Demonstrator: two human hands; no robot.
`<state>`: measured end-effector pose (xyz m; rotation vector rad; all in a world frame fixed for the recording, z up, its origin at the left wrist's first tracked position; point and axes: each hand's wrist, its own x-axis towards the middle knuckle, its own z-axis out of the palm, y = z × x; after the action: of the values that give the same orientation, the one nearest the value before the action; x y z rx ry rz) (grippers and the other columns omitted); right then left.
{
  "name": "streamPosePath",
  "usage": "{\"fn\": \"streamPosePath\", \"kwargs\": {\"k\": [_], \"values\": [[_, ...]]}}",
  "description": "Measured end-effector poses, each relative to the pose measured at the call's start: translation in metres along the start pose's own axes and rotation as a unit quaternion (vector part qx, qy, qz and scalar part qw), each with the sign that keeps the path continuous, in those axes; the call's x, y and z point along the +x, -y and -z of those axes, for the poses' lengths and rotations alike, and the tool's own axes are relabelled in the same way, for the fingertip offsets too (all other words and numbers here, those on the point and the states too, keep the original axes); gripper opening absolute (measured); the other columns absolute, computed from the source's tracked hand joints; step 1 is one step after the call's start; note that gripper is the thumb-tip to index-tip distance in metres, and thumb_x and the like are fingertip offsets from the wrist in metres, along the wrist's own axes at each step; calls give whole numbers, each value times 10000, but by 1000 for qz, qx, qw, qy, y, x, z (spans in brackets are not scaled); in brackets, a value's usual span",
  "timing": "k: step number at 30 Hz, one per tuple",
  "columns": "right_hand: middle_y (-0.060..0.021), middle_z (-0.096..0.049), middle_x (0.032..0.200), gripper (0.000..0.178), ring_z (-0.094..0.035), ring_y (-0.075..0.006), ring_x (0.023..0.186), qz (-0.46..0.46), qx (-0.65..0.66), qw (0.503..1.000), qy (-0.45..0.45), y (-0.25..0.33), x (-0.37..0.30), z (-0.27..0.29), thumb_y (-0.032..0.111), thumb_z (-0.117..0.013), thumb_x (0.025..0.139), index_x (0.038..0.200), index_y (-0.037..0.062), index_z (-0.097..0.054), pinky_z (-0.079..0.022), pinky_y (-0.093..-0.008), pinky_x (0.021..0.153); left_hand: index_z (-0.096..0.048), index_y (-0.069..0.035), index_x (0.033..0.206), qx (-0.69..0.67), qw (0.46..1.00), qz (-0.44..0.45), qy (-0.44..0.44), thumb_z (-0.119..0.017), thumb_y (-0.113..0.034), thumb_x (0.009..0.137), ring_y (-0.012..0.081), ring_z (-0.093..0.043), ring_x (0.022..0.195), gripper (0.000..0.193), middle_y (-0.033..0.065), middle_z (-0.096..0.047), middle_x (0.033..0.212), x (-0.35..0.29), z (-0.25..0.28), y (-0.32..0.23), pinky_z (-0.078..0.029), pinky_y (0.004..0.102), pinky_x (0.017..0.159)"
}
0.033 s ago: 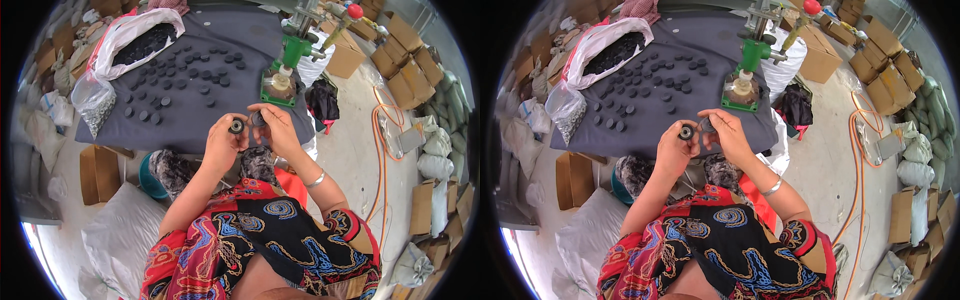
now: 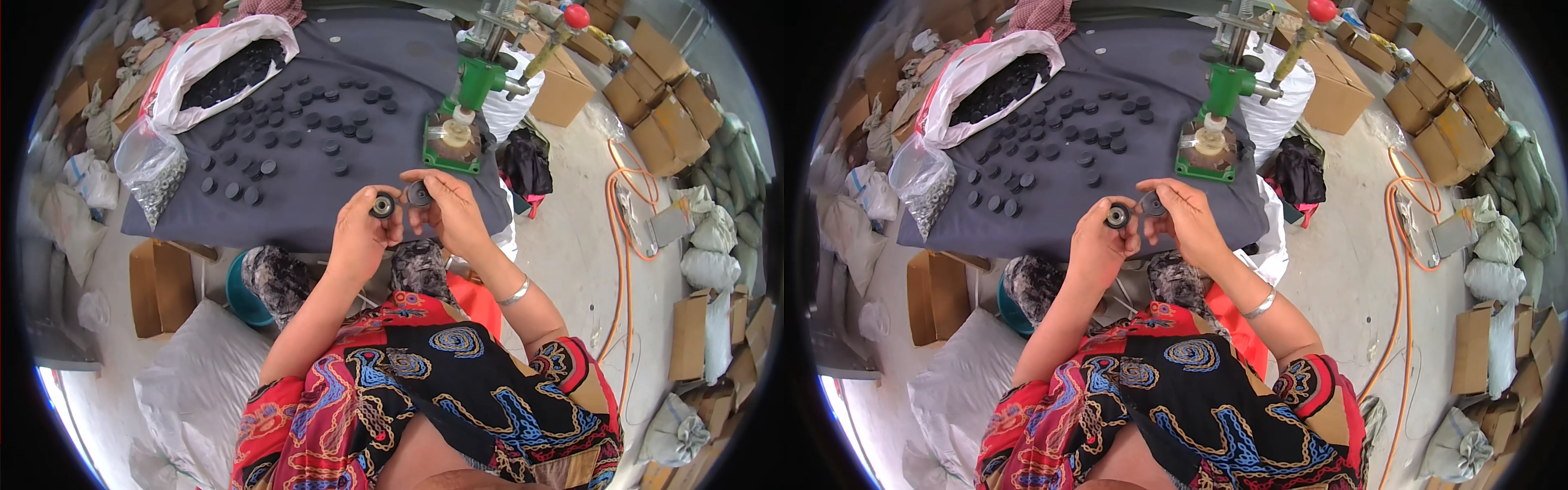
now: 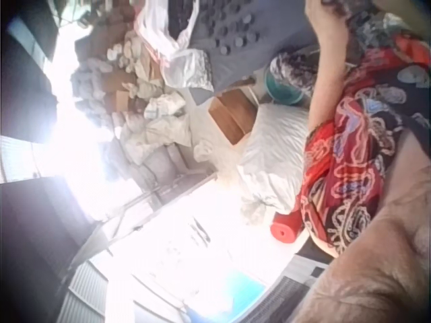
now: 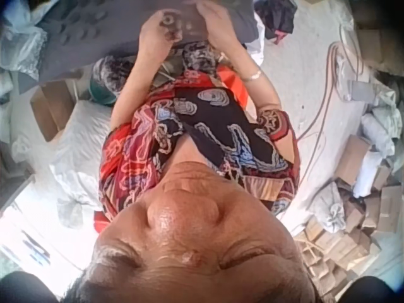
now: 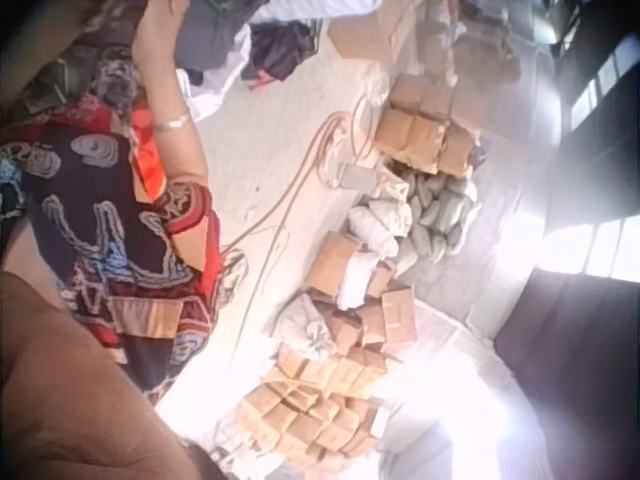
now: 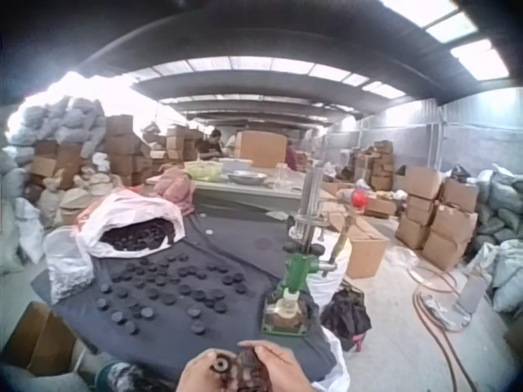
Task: The person assembles small circular components by placing a metal ring into a black cap and using a green manual press to secure them. They repeatedly pick up parts from a table, operate the press lever, and inspect the finished units.
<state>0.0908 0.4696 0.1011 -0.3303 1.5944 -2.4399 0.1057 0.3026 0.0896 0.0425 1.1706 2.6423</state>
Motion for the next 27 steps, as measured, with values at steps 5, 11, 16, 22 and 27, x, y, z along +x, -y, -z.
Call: {"fn": "streamPosePath", "kwargs": {"k": [5,11,16,22,27], "values": [[-143,-650,968,341,-639,-183,717,-38,80,996,11,-1,5,7,224,-419,1030,1195,-39,-560,-548,-320,603,-583,-1,1051,-31,999,19,-9,-400,-278,1007,163,-522,592,335,84,-580,746,8,8,2,-408,299,529],[-156,-647,949,318,-633,-180,660,-70,31,997,-32,-5,9,7,174,-497,993,1233,-29,-542,-527,-311,555,-582,-8,1062,-54,998,31,-5,-396,-258,1010,176,-529,602,316,93,-585,749,11,19,5,-409,314,542],[-134,-654,842,178,-562,-136,550,-71,-35,995,-52,-12,14,11,150,-545,962,1082,23,-578,-445,-255,453,-578,-12,1052,-67,996,44,-37,-422,-298,1002,201,-516,620,330,108,-580,769,15,38,7,-394,319,574],[-85,-626,789,142,-541,-99,522,-71,-70,994,-35,-27,24,15,155,-567,958,1017,29,-599,-415,-222,426,-573,-46,881,-66,991,16,-119,-554,-270,963,179,-465,518,239,74,-523,635,15,64,-4,-364,298,492],[-26,-581,748,119,-553,-95,527,-82,-92,992,-15,-31,43,-3,125,-565,959,995,22,-613,-432,-218,436,-561,-55,867,-77,984,-29,-159,-573,-249,959,182,-440,540,215,74,-496,658,1,98,-27,-350,296,502]]}}
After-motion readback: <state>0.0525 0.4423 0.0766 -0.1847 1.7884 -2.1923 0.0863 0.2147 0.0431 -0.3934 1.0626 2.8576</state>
